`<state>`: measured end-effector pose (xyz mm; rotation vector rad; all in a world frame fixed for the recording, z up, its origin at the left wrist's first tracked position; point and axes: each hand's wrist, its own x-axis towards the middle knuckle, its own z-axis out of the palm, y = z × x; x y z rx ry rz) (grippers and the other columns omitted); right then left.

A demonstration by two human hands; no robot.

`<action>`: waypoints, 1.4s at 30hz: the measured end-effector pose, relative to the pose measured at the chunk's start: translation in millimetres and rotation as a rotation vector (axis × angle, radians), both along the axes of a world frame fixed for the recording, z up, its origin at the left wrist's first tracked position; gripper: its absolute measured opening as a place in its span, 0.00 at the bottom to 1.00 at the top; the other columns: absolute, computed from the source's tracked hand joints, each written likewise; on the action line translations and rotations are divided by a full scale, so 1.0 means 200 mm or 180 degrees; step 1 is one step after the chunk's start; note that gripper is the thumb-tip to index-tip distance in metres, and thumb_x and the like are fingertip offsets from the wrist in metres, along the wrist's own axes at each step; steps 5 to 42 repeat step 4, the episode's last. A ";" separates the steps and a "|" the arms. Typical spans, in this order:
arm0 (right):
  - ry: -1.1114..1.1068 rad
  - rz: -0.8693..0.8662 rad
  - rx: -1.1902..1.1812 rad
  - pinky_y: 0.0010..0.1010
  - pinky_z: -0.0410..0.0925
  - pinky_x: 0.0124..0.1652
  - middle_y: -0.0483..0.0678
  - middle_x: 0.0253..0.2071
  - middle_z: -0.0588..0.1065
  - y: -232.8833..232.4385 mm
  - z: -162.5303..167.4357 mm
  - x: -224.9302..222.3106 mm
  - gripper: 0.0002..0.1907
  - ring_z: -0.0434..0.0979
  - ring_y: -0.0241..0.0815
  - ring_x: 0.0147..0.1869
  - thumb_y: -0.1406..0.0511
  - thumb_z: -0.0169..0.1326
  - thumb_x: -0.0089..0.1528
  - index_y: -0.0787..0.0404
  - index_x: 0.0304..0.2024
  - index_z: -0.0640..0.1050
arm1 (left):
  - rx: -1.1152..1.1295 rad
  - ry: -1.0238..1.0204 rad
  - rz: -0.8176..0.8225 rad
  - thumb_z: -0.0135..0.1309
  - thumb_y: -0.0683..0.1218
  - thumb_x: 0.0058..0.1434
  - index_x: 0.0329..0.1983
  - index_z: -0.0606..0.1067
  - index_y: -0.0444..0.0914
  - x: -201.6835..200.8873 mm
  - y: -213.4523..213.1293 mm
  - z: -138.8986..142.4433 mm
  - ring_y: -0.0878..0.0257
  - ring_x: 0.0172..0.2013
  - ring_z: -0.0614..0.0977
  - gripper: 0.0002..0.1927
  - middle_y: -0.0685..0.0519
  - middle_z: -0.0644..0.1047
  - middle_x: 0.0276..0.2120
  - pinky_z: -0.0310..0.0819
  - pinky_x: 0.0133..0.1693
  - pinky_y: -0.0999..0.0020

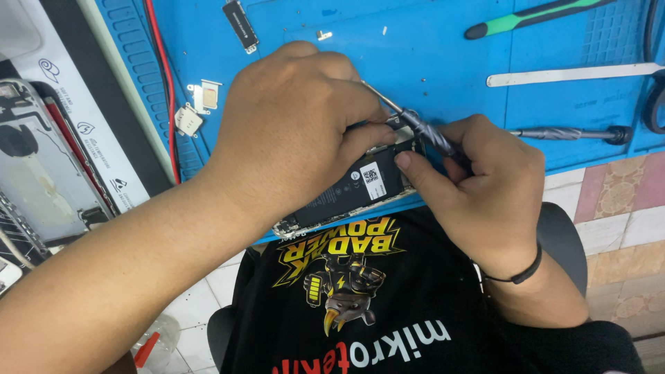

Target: The person repairs a disassembled smartphone on a blue repair mat, using a precision screwdriver to remove and reinstall small screws and using fingers and a pry tool to position and press the battery and internal components inside the phone frame.

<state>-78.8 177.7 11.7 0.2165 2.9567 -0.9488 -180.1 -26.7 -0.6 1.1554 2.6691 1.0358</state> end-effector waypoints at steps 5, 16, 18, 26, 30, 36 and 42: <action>-0.0211 -0.0158 -0.0122 0.27 0.57 0.25 0.44 0.20 0.65 0.01 0.00 -0.02 0.19 0.62 0.34 0.23 0.63 0.75 0.56 0.65 0.34 0.76 | -0.0047 -0.0105 0.0083 0.69 0.54 0.57 0.31 0.85 0.46 0.00 0.02 0.01 0.54 0.35 0.78 0.09 0.56 0.77 0.27 0.71 0.35 0.57; -0.0211 -0.0158 -0.0122 0.27 0.57 0.25 0.44 0.20 0.65 0.01 0.00 -0.02 0.19 0.62 0.34 0.23 0.63 0.75 0.56 0.65 0.34 0.76 | -0.0047 -0.0105 0.0083 0.69 0.54 0.57 0.31 0.85 0.46 0.00 0.02 0.01 0.54 0.35 0.78 0.09 0.56 0.77 0.27 0.71 0.35 0.57; -0.0211 -0.0158 -0.0122 0.27 0.57 0.25 0.44 0.20 0.65 0.01 0.00 -0.02 0.19 0.62 0.34 0.23 0.63 0.75 0.56 0.65 0.34 0.76 | -0.0047 -0.0105 0.0083 0.69 0.54 0.57 0.31 0.85 0.46 0.00 0.02 0.01 0.54 0.35 0.78 0.09 0.56 0.77 0.27 0.71 0.35 0.57; -0.0211 -0.0158 -0.0122 0.27 0.57 0.25 0.44 0.20 0.65 0.01 0.00 -0.02 0.19 0.62 0.34 0.23 0.63 0.75 0.56 0.65 0.34 0.76 | -0.0047 -0.0105 0.0083 0.69 0.54 0.57 0.31 0.85 0.46 0.00 0.02 0.01 0.54 0.35 0.78 0.09 0.56 0.77 0.27 0.71 0.35 0.57; -0.0211 -0.0158 -0.0122 0.27 0.57 0.25 0.44 0.20 0.65 0.01 0.00 -0.02 0.19 0.62 0.34 0.23 0.63 0.75 0.56 0.65 0.34 0.76 | -0.0047 -0.0105 0.0083 0.69 0.54 0.57 0.31 0.85 0.46 0.00 0.02 0.01 0.54 0.35 0.78 0.09 0.56 0.77 0.27 0.71 0.35 0.57; -0.0211 -0.0158 -0.0122 0.27 0.57 0.25 0.44 0.20 0.65 0.01 0.00 -0.02 0.19 0.62 0.34 0.23 0.63 0.75 0.56 0.65 0.34 0.76 | -0.0047 -0.0105 0.0083 0.69 0.54 0.57 0.31 0.85 0.46 0.00 0.02 0.01 0.54 0.35 0.78 0.09 0.56 0.77 0.27 0.71 0.35 0.57; -0.0211 -0.0158 -0.0122 0.27 0.57 0.25 0.44 0.20 0.65 0.01 0.00 -0.02 0.19 0.62 0.34 0.23 0.63 0.75 0.56 0.65 0.34 0.76 | -0.0047 -0.0105 0.0083 0.69 0.54 0.57 0.31 0.85 0.46 0.00 0.02 0.01 0.54 0.35 0.78 0.09 0.56 0.77 0.27 0.71 0.35 0.57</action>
